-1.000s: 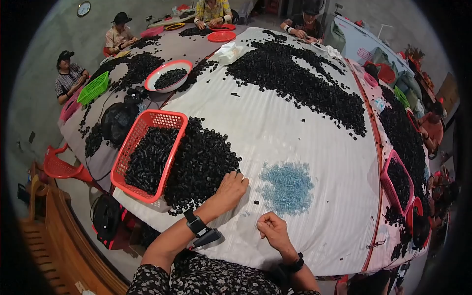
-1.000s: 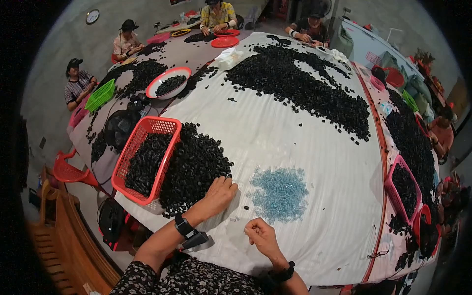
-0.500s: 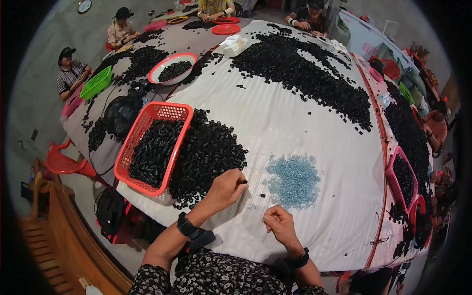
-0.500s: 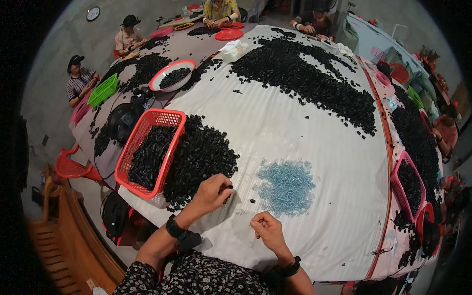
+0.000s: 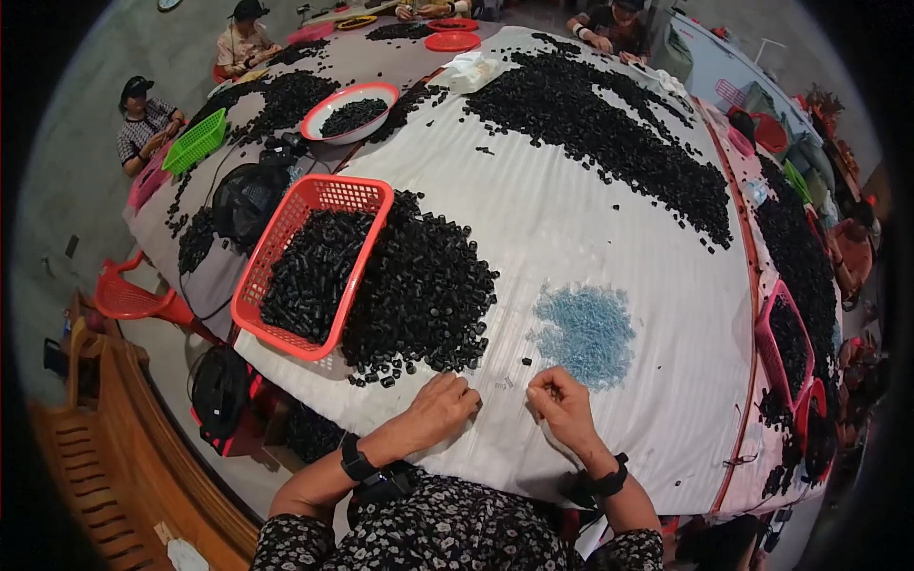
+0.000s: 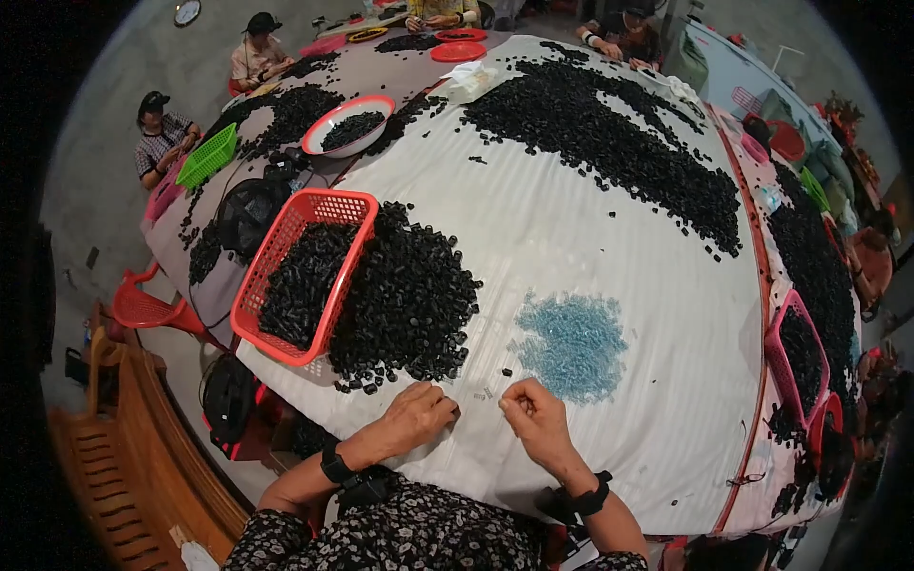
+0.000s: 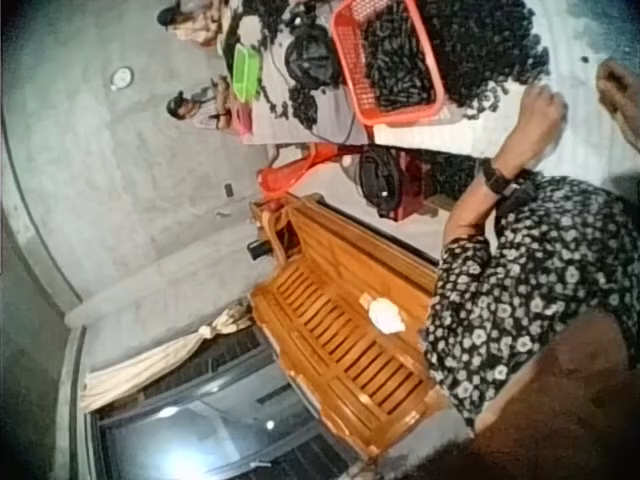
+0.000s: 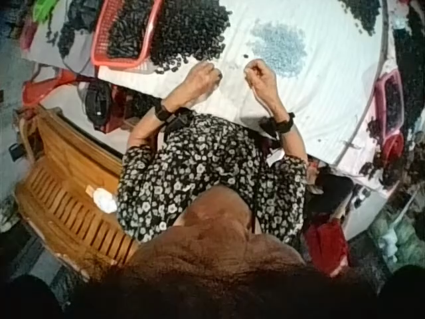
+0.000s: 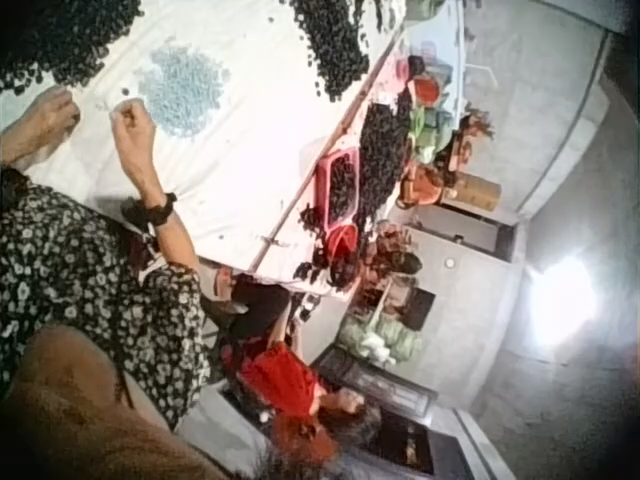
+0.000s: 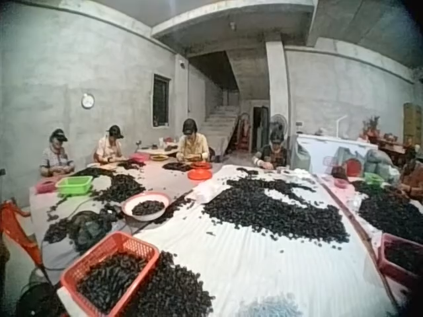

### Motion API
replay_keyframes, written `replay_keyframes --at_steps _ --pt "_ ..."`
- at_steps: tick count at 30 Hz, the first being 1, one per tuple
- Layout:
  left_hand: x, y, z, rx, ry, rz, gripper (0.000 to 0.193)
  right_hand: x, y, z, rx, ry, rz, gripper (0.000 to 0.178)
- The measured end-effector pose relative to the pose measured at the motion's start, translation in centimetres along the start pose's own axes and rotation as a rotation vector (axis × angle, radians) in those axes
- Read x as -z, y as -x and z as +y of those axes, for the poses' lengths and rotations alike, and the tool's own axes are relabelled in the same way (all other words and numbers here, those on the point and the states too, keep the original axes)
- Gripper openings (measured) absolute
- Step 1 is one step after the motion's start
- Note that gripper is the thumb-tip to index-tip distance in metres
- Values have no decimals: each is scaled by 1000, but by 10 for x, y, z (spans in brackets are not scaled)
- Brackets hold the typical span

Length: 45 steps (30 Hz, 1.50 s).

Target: Manually assembling and sorting small black shoe components at a large communal work table.

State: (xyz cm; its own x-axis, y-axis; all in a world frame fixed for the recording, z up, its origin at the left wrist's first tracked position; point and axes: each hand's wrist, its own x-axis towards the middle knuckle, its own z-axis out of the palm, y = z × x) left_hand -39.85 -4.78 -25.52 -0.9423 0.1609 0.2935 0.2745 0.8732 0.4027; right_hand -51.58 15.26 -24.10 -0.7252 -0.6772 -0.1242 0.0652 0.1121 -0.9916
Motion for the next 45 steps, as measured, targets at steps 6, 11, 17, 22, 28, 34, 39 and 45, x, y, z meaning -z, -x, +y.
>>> replay_keyframes --at_steps 6,11,17,22,28,34,39,45 --pt "11 -7 -2 3 -108 43 17 -13 -11 24 44 -143 94 9" --pt "24 -19 -15 12 -188 156 20 -14 -9 31 44 -144 141 8" --pt "20 -24 -29 -16 -182 164 9 -12 -9 40 98 -37 132 9" --pt "-2 -32 -20 -35 -292 101 9 -11 -9 36 76 -54 122 10" --pt "-5 -49 -31 7 -316 148 8 -11 -9 35 55 -98 106 9" --pt "7 -43 -28 24 -238 226 7 -8 -9 36 73 -79 106 8" --pt "-6 -34 -5 -77 53 133 13 -9 -11 34 63 -91 98 9" --pt "-32 -42 2 -19 -32 113 13 -11 -10 34 43 -146 108 8"
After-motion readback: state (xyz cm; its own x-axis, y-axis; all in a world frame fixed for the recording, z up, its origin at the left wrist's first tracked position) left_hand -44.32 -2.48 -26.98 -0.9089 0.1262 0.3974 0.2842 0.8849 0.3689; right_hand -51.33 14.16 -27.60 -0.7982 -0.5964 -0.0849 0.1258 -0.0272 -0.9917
